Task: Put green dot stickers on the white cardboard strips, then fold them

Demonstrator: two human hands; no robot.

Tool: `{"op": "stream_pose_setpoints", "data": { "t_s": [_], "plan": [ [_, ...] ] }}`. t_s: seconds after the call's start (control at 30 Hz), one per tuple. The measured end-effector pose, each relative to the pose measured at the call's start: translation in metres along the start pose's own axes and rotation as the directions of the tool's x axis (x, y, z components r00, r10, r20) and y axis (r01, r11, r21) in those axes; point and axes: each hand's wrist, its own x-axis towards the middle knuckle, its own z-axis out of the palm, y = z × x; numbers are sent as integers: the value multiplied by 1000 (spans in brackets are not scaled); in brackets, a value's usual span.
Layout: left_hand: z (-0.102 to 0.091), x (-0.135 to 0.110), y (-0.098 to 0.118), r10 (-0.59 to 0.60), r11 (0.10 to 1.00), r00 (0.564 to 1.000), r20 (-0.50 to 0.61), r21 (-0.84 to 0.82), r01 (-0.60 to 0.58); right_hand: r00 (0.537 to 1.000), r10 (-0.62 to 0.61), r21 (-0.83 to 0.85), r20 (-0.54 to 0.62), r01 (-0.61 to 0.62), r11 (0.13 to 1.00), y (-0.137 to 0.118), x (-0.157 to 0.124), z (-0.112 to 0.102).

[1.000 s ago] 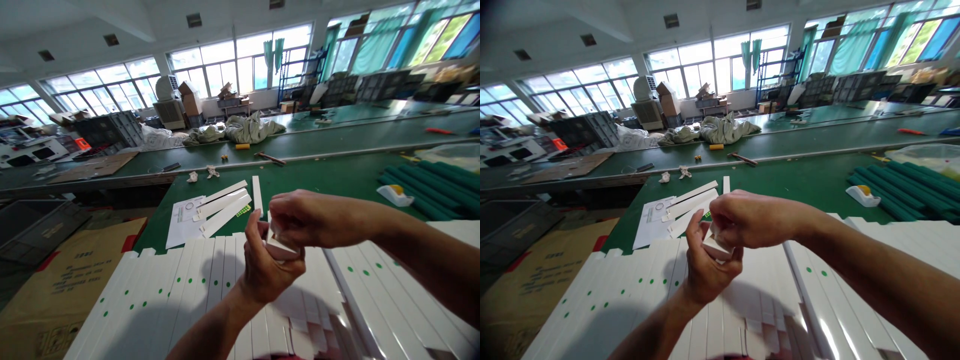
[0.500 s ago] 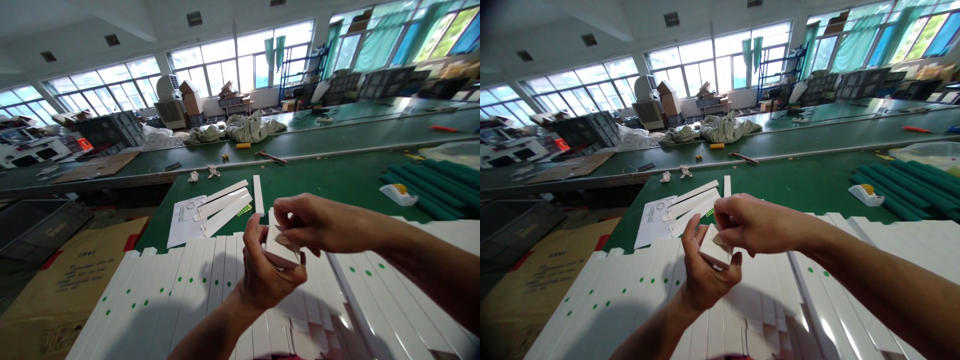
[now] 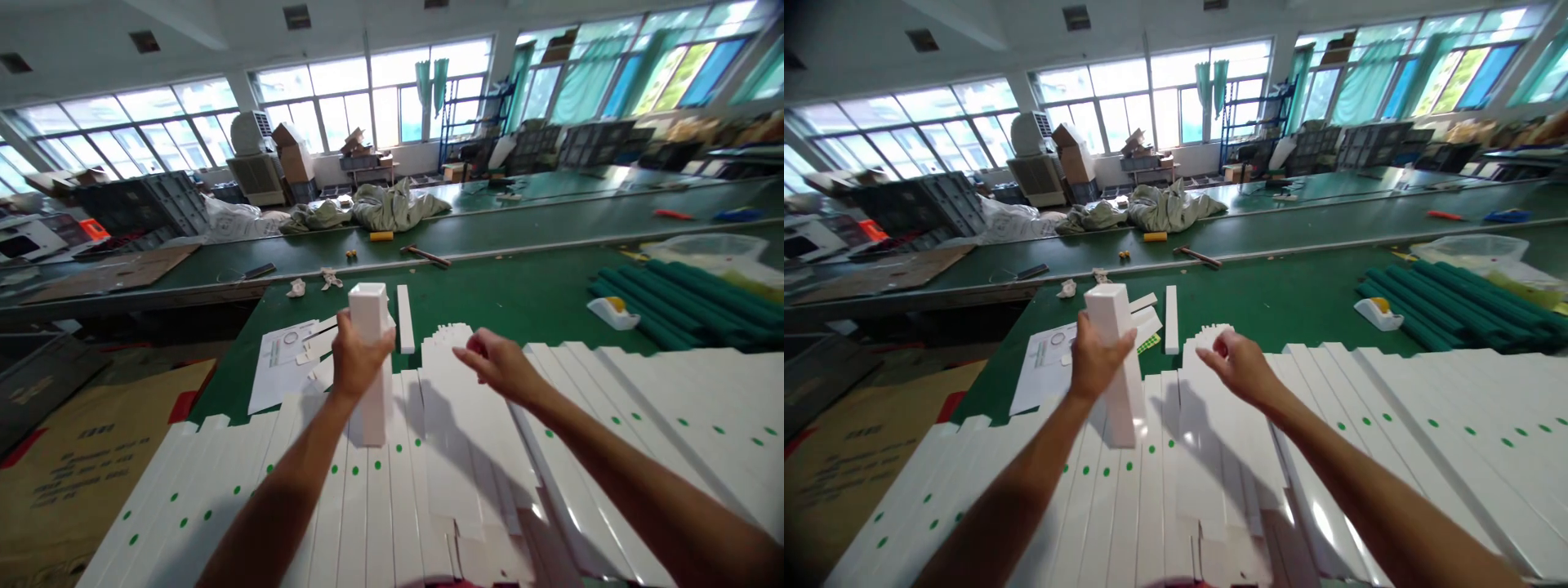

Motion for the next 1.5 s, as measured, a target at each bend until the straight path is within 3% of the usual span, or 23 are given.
{"op": "stream_pose_setpoints", "data": {
  "t_s": [0.1,0.17,0.27,0.3,0.37,0.43,0.53,0.63,0.7,0.8,0.83,0.9,0.93,1.0,1.07,1.1,1.13,1.17,1.23,1.27,1.3,1.37,1.5],
  "plan": [
    [23,64,-14,46,967,996,78,248,-64,990,113,-459,90,-60,886,60,-13,49],
    [52,74,-26,81,891,992,100,439,-117,965,227,-605,135,-101,790,87,-26,80],
    [108,33,-45,19,813,978,206,566,-135,938,317,-663,142,-147,734,104,-43,106],
    [126,11,-51,-56,816,955,291,565,-124,937,323,-664,134,-157,731,106,-47,109],
    [157,-35,-58,-247,818,865,436,572,-55,939,319,-654,129,-161,739,107,-50,109],
    [179,-69,-58,-344,797,799,494,603,-30,941,305,-624,149,-150,767,108,-50,104],
    [192,-86,-50,-382,814,770,512,581,17,944,267,-565,195,-114,817,113,-49,97],
    [188,-80,-37,-412,826,764,497,558,83,947,235,-522,217,-90,848,119,-49,91],
    [178,-74,-30,-380,833,775,504,551,50,952,216,-480,218,-88,873,120,-49,87],
    [156,-70,-24,-289,858,778,558,511,-48,970,232,-352,78,-191,916,113,-47,79],
    [148,-71,-23,-259,865,784,565,497,-73,966,258,-241,-8,-252,937,107,-45,76],
    [133,-80,-19,-118,883,821,559,437,-171,934,342,139,-104,-326,935,90,-39,69],
    [127,-86,-16,4,887,841,540,387,-252,923,375,371,-85,-320,872,80,-35,65],
    [116,-103,-8,307,852,833,460,258,-456,930,367,732,29,-270,625,57,-27,57],
    [107,-116,3,542,778,762,355,129,-614,940,336,891,51,-195,411,34,-21,47],
    [102,-119,9,588,767,748,307,83,-636,943,331,926,23,-145,348,24,-19,42],
    [97,-120,16,576,793,773,267,51,-608,946,325,946,-21,-86,312,15,-17,37],
    [91,-118,22,503,851,829,245,27,-525,950,303,956,-69,-24,292,9,-17,32],
    [80,-107,32,248,967,919,307,-31,-251,966,202,958,-158,100,270,2,-19,24],
    [75,-101,36,135,991,913,384,-62,-120,973,137,955,-186,146,260,1,-21,21],
    [70,-95,39,74,995,881,467,-92,-35,976,77,952,-202,177,249,1,-24,18],
    [64,-87,44,67,992,820,569,-126,7,980,8,951,-198,190,243,1,-29,13],
    [62,-86,49,111,993,875,471,-88,-78,972,2,945,-237,230,232,-5,-37,6]
  ]
}}
